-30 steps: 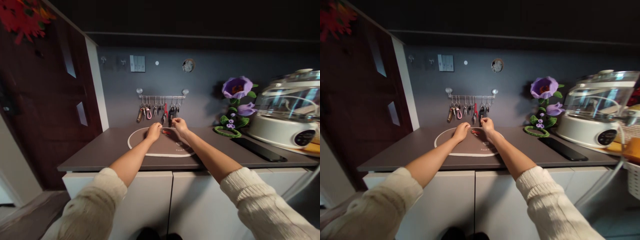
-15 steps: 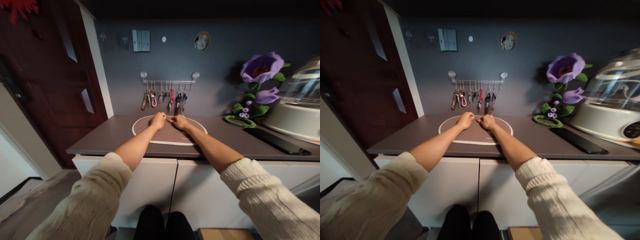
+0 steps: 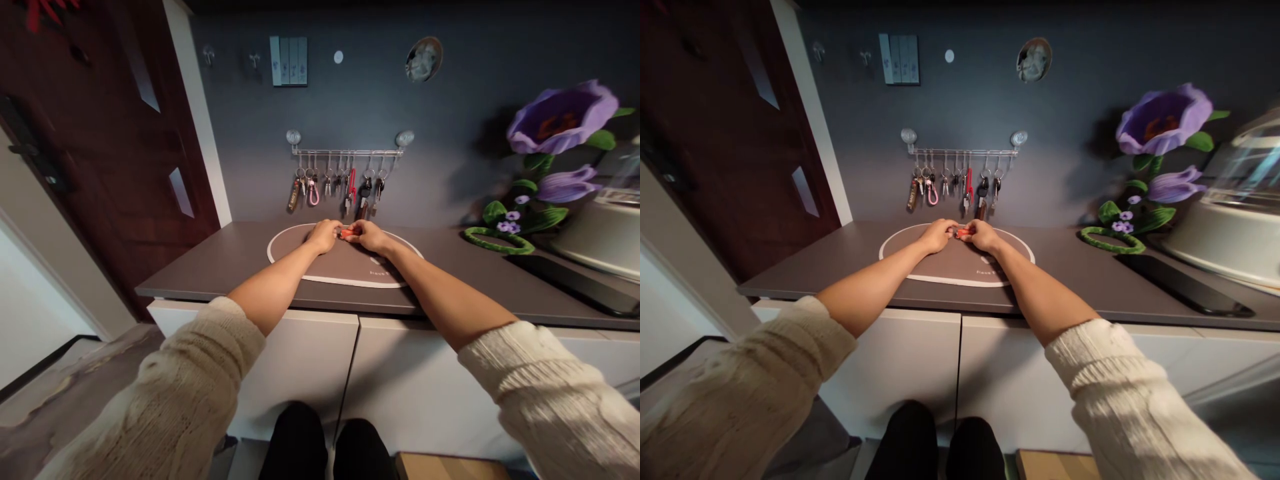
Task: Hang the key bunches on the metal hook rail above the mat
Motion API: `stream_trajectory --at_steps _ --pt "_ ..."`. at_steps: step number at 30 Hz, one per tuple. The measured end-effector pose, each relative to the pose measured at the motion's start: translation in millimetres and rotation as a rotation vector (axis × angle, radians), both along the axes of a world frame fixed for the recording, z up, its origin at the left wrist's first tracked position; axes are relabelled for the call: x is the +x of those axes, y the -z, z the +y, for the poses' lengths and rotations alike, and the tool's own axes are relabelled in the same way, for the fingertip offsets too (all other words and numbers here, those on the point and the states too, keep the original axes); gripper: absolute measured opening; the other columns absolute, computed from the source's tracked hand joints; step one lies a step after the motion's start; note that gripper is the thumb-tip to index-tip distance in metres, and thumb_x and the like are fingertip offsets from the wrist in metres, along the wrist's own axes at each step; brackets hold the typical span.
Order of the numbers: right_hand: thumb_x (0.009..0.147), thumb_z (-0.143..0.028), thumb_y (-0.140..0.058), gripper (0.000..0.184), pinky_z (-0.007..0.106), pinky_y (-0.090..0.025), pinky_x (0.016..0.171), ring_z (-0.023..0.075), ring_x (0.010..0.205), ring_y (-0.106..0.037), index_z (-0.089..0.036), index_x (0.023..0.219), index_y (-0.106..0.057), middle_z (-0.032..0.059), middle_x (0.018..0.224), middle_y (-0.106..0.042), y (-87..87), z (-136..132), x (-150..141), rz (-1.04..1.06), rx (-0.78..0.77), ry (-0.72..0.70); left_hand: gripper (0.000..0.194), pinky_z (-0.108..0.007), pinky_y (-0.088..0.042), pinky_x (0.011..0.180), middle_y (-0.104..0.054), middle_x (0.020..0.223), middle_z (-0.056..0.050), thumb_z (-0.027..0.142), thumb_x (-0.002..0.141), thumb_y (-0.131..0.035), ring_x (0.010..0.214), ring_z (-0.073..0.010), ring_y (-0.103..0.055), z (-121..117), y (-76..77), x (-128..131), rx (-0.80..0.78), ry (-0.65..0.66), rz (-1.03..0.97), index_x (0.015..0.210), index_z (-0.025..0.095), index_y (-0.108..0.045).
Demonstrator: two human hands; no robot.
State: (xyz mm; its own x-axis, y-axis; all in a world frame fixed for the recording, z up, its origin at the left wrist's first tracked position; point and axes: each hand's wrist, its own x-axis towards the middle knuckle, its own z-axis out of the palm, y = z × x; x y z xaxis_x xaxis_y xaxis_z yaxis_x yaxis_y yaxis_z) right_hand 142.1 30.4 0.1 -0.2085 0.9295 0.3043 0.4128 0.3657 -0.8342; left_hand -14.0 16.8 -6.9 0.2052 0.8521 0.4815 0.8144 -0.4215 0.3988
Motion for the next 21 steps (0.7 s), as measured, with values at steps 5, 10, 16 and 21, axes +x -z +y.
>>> stream_trajectory --at_steps 5,10,16,21 --pt "0.054 -0.008 -0.073 0.024 0.019 -0.039 0.059 0.0071 0.056 -0.048 -0.015 0.071 -0.057 -0.004 0.059 -0.059 -0.9 -3 -1 0.028 0.028 -0.03 0.03 -0.026 -0.041 0.08 -0.062 0.095 -0.006 0.01 0.076 -0.051 0.087 -0.0161 -0.055 1 0.9 -1 0.014 0.031 0.003 0.101 0.02 -0.064" --pt "0.056 -0.007 -0.071 0.022 0.018 -0.04 0.057 0.0076 0.058 -0.051 -0.014 0.073 -0.057 -0.0027 0.061 -0.061 -2.7 -6 -3 0.046 0.022 -0.064 0.022 -0.025 -0.041 0.08 -0.063 0.095 -0.005 0.013 0.075 -0.054 0.085 -0.0146 -0.055 -1 -1.5 0 0.016 0.008 -0.022 0.093 0.018 -0.065" --pt "0.057 -0.009 -0.071 0.023 0.017 -0.04 0.052 0.0064 0.052 -0.049 -0.014 0.073 -0.056 -0.0023 0.058 -0.059 -6.4 -10 -5 0.122 0.007 -0.041 0.013 -0.026 -0.041 0.079 -0.065 0.089 -0.005 0.016 0.074 -0.057 0.083 -0.015 -0.055 -3 -6.0 -1 0.032 -0.017 -0.079 0.084 0.016 -0.066" --pt "0.06 -0.013 -0.071 0.024 0.017 -0.037 0.046 0.0055 0.048 -0.046 -0.015 0.076 -0.053 -0.0029 0.058 -0.057 -9.5 -12 -5 0.262 -0.052 0.0 0.01 -0.026 -0.04 0.075 -0.066 0.086 -0.004 0.019 0.074 -0.058 0.079 -0.0149 -0.055 -6 -10.1 -1 0.059 -0.029 -0.134 0.08 0.017 -0.066"
